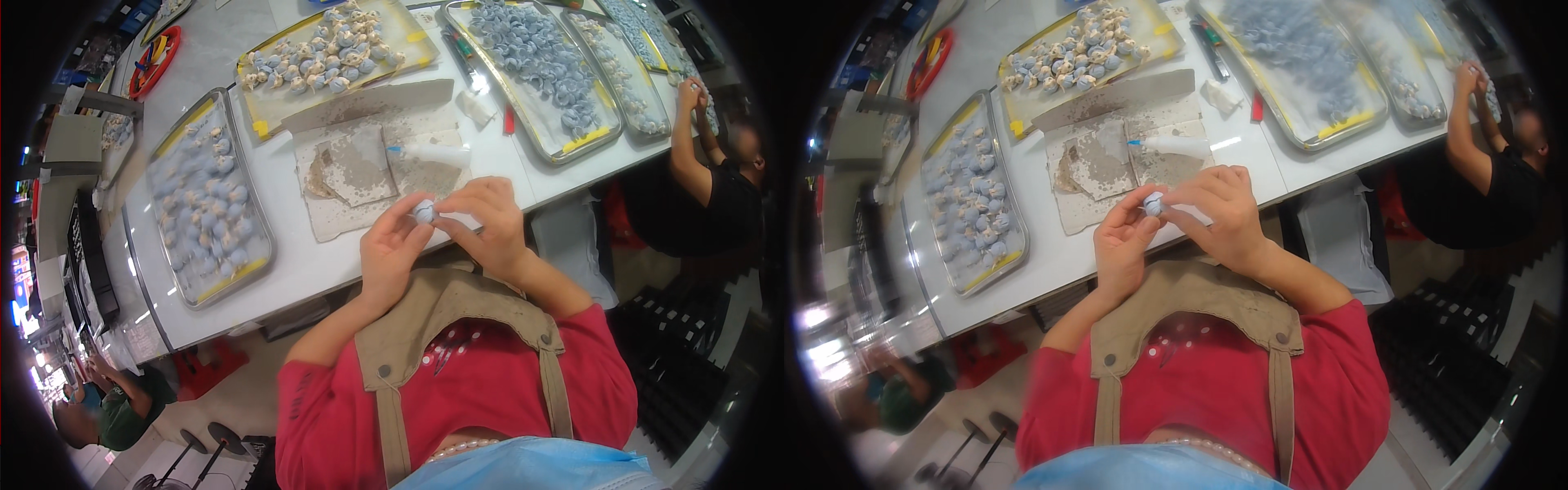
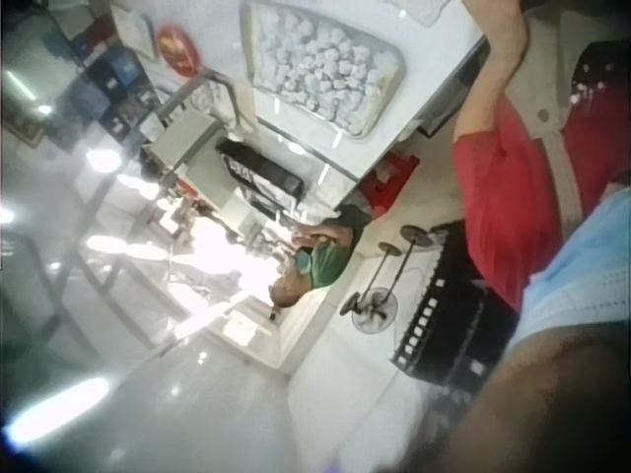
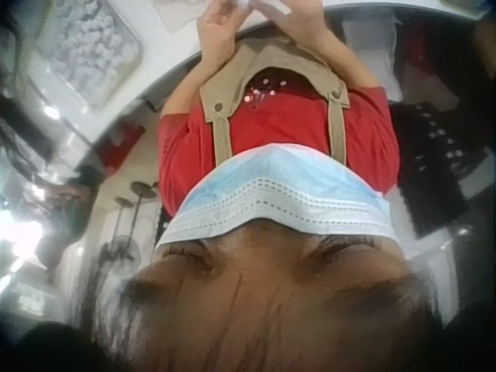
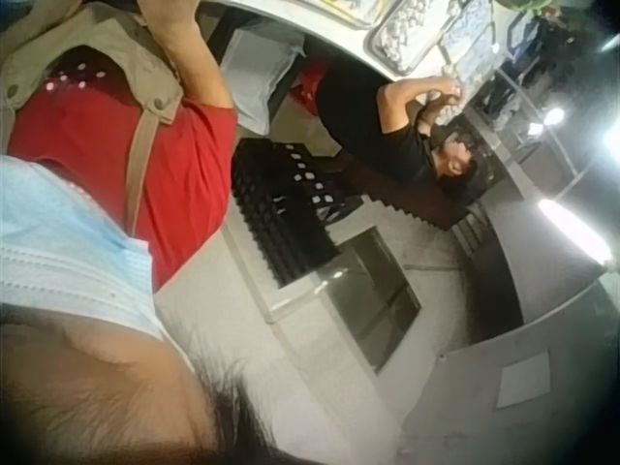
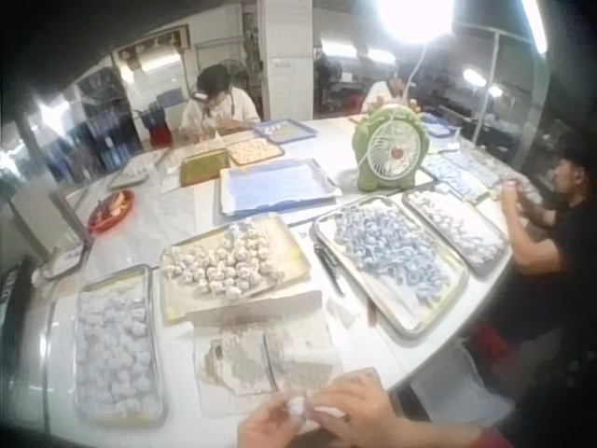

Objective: The person repeatedly picks small dough pieces from a tray, applies a small amount of white paste from a squeeze bottle, and places a tiny blue piece on top. They then place the finished item onto a tray. The process is repeated continuously throughout the clip.

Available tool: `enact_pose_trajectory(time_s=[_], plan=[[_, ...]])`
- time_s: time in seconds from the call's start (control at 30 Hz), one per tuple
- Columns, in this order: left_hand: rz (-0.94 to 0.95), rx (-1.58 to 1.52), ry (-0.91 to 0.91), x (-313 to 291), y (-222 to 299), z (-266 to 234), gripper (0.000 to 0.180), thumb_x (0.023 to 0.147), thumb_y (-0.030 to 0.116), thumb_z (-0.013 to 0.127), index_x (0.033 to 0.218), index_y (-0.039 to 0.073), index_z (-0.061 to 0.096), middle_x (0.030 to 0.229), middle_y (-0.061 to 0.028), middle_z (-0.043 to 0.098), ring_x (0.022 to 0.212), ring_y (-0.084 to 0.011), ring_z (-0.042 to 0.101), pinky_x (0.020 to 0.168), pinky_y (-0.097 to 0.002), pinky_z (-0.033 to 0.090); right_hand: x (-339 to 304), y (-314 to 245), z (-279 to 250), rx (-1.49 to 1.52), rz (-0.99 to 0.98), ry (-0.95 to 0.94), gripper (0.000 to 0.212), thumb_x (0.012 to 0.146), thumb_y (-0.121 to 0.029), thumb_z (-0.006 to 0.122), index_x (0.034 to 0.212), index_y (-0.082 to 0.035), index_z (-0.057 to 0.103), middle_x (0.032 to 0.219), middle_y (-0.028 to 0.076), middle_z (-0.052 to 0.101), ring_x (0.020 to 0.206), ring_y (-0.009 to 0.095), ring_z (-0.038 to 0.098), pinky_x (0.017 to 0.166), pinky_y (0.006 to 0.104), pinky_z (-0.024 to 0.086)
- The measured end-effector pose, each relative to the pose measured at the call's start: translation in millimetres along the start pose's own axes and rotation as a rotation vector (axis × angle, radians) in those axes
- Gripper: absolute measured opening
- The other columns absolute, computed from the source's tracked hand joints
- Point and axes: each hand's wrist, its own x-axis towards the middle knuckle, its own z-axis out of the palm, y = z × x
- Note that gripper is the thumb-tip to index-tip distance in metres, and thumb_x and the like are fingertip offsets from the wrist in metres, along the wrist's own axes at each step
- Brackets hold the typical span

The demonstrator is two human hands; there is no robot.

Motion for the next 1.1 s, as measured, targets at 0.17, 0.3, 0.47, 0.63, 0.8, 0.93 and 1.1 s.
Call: enact_pose_trajectory(time_s=[0.17, 0.3, 0.47, 0.63, 0.8, 0.93, 1.1], plan=[[0.040, 0.161, -0.003, -2.9, 5.3, 4.6, 0.033, 0.086, -0.005, 0.054, 0.119, -0.004, 0.050, 0.103, -0.0045, 0.056, 0.089, -0.0063, 0.051, 0.077, -0.0193, 0.043, 1.2, -12.5, -3.8, -0.133, -0.074, 0.044, 0.018, 0.064, -0.011, 0.073, 0.079, -0.015, 0.063, 0.073, -0.005, 0.060, 0.072, 0.015, 0.054, 0.069, 0.0333, 0.028], [0.020, 0.215, 0.002, -4.1, 5.8, 3.6, 0.029, 0.086, -0.004, 0.054, 0.115, -0.003, 0.054, 0.098, -0.0050, 0.059, 0.085, -0.0066, 0.053, 0.076, -0.0192, 0.044, 4.5, -9.5, -8.5, -0.118, -0.123, 0.024, 0.021, 0.060, -0.009, 0.075, 0.078, -0.014, 0.064, 0.072, -0.005, 0.061, 0.071, 0.015, 0.054, 0.067, 0.0324, 0.028], [0.019, 0.295, 0.014, -3.6, 6.0, 3.8, 0.026, 0.085, -0.002, 0.055, 0.112, -0.003, 0.056, 0.102, -0.0071, 0.060, 0.088, -0.0087, 0.056, 0.079, -0.0212, 0.045, 4.0, 0.6, -13.5, 0.025, -0.055, -0.048, 0.025, 0.059, -0.007, 0.075, 0.082, -0.011, 0.065, 0.080, 0.000, 0.062, 0.076, 0.018, 0.054, 0.073, 0.0323, 0.034], [0.064, 0.155, -0.090, -2.8, 12.4, 11.9, 0.028, 0.084, -0.003, 0.057, 0.112, -0.003, 0.056, 0.110, -0.0099, 0.059, 0.093, -0.0127, 0.057, 0.082, -0.0246, 0.046, 8.6, 4.0, -19.0, 0.685, 0.372, -0.163, 0.040, 0.070, -0.008, 0.071, 0.107, -0.003, 0.058, 0.105, 0.007, 0.060, 0.094, 0.016, 0.055, 0.085, 0.0302, 0.042], [0.032, 0.117, -0.149, -6.5, 8.0, 0.4, 0.029, 0.083, -0.003, 0.058, 0.112, -0.004, 0.056, 0.111, -0.0118, 0.059, 0.094, -0.0137, 0.057, 0.082, -0.0251, 0.046, 7.7, 8.7, -13.7, 0.971, 0.504, -0.438, 0.042, 0.075, -0.010, 0.069, 0.115, -0.002, 0.056, 0.105, 0.007, 0.062, 0.100, 0.014, 0.055, 0.087, 0.0276, 0.042], [0.081, 0.233, -0.163, -8.1, 9.6, -2.1, 0.028, 0.083, -0.001, 0.059, 0.110, -0.003, 0.057, 0.108, -0.0127, 0.061, 0.094, -0.0140, 0.058, 0.081, -0.0247, 0.046, 8.4, 7.3, -13.8, 0.949, 0.481, -0.485, 0.042, 0.074, -0.005, 0.069, 0.113, 0.002, 0.055, 0.113, 0.011, 0.060, 0.104, 0.016, 0.055, 0.091, 0.0292, 0.043], [0.139, 0.293, -0.214, -8.0, 13.1, -5.4, 0.024, 0.083, -0.001, 0.058, 0.107, -0.002, 0.060, 0.104, -0.0133, 0.063, 0.094, -0.0146, 0.059, 0.081, -0.0247, 0.046, 8.4, 0.9, -16.4, 0.869, 0.448, -0.458, 0.038, 0.073, -0.008, 0.072, 0.107, 0.002, 0.059, 0.106, 0.011, 0.063, 0.098, 0.016, 0.059, 0.088, 0.0288, 0.044]])
